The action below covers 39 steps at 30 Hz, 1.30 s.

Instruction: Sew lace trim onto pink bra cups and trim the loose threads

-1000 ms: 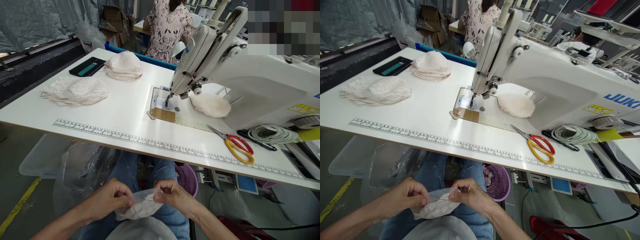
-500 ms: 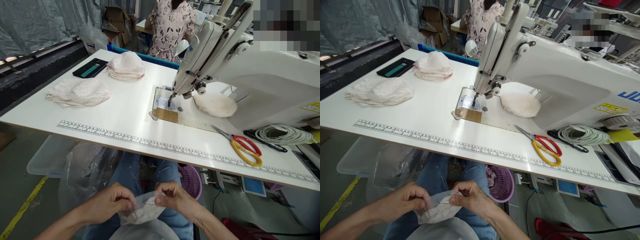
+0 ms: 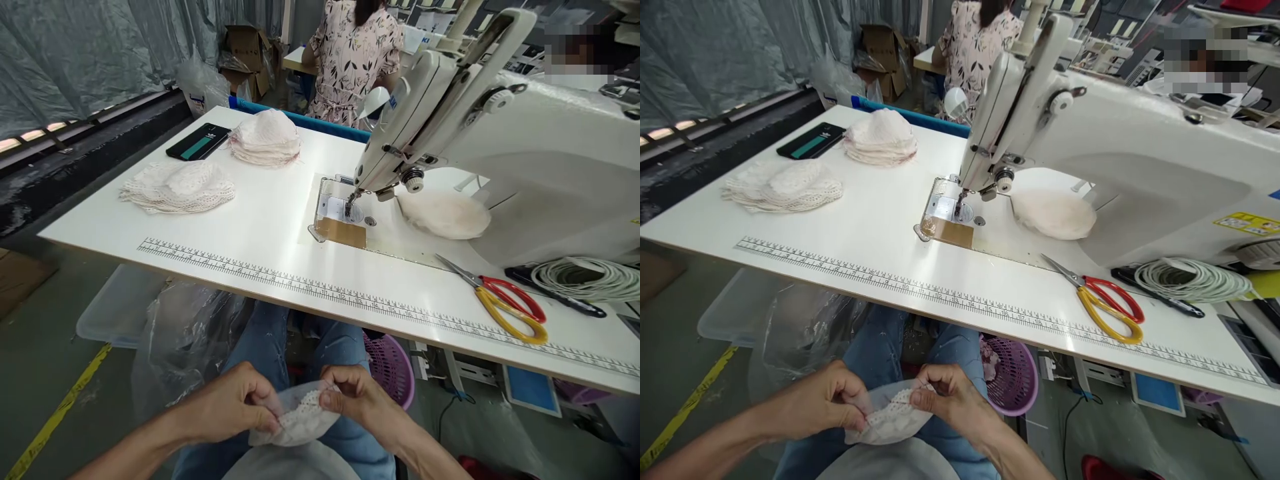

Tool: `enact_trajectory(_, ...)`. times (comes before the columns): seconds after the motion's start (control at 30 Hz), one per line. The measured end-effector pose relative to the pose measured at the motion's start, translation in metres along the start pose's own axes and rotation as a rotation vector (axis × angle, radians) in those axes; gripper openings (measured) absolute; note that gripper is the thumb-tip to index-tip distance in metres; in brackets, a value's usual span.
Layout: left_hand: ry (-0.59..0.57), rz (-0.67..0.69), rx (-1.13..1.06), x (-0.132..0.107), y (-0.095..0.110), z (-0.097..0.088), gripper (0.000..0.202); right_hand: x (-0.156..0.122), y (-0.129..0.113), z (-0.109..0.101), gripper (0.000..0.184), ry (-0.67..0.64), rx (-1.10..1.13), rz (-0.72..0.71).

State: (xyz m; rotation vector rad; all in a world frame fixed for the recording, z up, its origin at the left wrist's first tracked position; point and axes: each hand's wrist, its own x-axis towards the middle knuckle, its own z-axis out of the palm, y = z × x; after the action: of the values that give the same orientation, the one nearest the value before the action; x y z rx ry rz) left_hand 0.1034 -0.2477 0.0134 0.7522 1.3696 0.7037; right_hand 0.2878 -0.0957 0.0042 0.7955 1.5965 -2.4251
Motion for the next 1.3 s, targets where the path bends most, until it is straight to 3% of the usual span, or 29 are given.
enact_trajectory(0.47, 0.033, -0.039, -0.079, -0.004, 0.002, 0.0, 0.011, 0.001, -0.002, 0.005, 0.033, -0.006, -0.047, 0.01)
enact_trajectory(0.77, -0.05, -0.033, -0.113, -0.008, -0.006, -0.006, 0.011, 0.0, -0.004, 0.014, 0.036, -0.038, -0.077, -0.002)
enact_trajectory(0.93, 0.009, -0.009, -0.033, -0.003, 0.002, 0.002, 0.013, 0.001, -0.009, 0.021, 0.036, -0.03, -0.235, -0.069)
enact_trajectory(1.07, 0.043, -0.023, -0.031, 0.002, 0.008, 0.007, 0.009, 0.0, -0.011, 0.02, 0.035, -0.053, -0.233, -0.091)
enact_trajectory(1.3, -0.013, -0.026, -0.066, 0.003, 0.01, 0.007, 0.012, 0.003, -0.009, 0.02, 0.037, -0.08, -0.242, -0.119)
